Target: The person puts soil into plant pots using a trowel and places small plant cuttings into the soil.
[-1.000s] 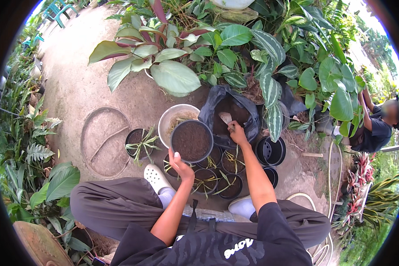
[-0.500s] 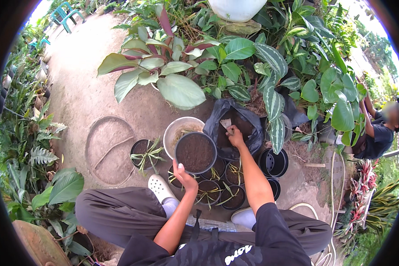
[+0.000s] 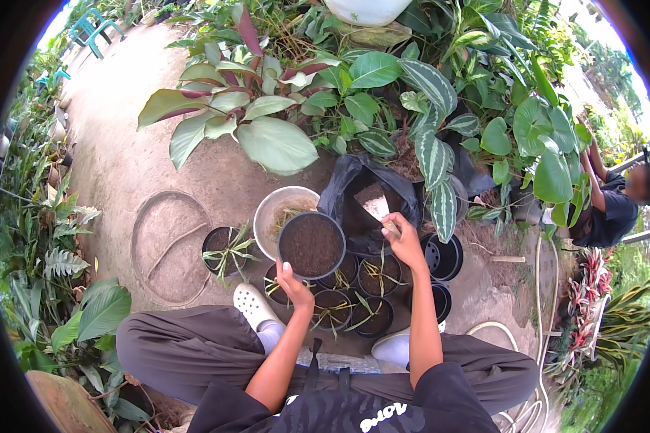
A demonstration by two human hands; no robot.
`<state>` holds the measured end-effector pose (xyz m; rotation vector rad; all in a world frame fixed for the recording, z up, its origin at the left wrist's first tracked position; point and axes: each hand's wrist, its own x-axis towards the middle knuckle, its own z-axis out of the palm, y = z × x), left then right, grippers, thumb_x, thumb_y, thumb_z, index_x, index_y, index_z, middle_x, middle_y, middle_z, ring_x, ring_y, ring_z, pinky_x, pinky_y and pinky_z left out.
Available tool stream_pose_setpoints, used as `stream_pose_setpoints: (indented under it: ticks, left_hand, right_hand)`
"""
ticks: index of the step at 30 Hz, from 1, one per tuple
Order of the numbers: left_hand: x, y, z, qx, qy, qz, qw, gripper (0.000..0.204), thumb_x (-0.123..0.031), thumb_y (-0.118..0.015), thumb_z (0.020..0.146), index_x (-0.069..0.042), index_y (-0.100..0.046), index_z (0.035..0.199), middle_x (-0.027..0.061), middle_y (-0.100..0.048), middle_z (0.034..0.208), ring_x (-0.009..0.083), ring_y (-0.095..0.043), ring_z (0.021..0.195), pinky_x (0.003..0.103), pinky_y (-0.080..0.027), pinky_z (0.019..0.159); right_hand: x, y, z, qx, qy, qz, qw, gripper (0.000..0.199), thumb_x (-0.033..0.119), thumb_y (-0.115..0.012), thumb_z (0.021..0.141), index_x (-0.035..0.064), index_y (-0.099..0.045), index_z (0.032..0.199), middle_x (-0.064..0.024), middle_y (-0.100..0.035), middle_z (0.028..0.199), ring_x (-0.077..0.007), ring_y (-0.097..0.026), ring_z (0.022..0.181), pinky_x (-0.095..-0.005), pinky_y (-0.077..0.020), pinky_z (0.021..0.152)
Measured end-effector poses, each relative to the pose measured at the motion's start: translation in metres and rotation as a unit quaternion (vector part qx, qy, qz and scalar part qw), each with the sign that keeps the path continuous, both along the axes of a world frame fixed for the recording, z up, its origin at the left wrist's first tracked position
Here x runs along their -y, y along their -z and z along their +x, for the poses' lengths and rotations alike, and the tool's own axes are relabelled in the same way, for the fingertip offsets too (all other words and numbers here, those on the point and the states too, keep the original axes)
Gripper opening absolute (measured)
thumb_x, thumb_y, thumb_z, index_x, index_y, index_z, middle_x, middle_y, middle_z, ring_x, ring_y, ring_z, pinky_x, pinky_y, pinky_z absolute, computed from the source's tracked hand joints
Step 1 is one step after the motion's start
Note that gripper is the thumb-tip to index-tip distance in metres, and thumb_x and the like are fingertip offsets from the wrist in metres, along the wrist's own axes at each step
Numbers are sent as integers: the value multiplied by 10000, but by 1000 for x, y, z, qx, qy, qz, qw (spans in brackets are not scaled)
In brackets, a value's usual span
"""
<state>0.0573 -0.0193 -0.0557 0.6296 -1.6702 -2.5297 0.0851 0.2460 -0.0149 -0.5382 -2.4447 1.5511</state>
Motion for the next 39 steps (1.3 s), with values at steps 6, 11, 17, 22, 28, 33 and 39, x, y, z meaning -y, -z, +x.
stream_pose_setpoints:
  ticks: [6,11,17,22,28,33,39]
  left_hand:
    - [8,11,4,42,107,-41,992,728,-439,-502,963,53,-422,1494,159,-528,1361,238,-570,1172,355,-479,957]
    - [8,7,1,25,133,-66,989,791,-481,-526,919,70,-440,1480,107,-536,1235,168,-544,1017,299,-452,767]
    - [5,-2,3,35,100,-65,992,795,-470,-528,907,83,-442,1471,69,-570,1090,133,-500,859,264,-384,652]
    - [8,-11,2,3,131,-75,989,771,-452,-526,914,93,-457,1456,77,-588,1112,121,-513,856,244,-380,646]
    - [5,-1,0,-26,90,-68,993,766,-450,-529,915,118,-468,1425,150,-609,1222,185,-591,1005,305,-464,847]
    - [6,-4,2,-52,109,-91,989,772,-468,-528,916,136,-464,1392,204,-621,1240,248,-612,1089,365,-450,988]
    - [4,-23,3,-61,131,-74,987,784,-478,-546,902,142,-471,1375,219,-639,1206,258,-619,1100,371,-457,987]
  right_hand:
    - [13,-91,4,-7,-54,-32,998,191,-48,-666,885,29,-614,1052,-58,-643,913,-131,-582,865,-303,-465,834]
    - [28,-121,7,18,-103,-30,994,218,-54,-683,847,34,-646,1043,-79,-668,962,-197,-622,919,-331,-469,866]
    - [47,-143,3,11,-138,173,975,246,-69,-704,764,36,-704,986,-90,-684,953,-295,-612,928,-391,-483,848]
    - [55,-156,6,-17,-120,226,967,207,-18,-698,799,96,-703,971,-39,-665,918,-273,-579,898,-400,-465,794]
    - [57,-171,12,43,-139,172,974,241,-19,-682,811,74,-696,1033,-116,-678,944,-335,-617,859,-406,-482,789]
    - [66,-181,20,126,-178,108,970,343,-11,-666,823,80,-662,1153,-181,-708,997,-411,-659,913,-425,-496,801]
    - [73,-167,20,193,-195,106,956,387,137,-665,856,190,-690,1238,-167,-724,1067,-394,-628,1072,-472,-491,940]
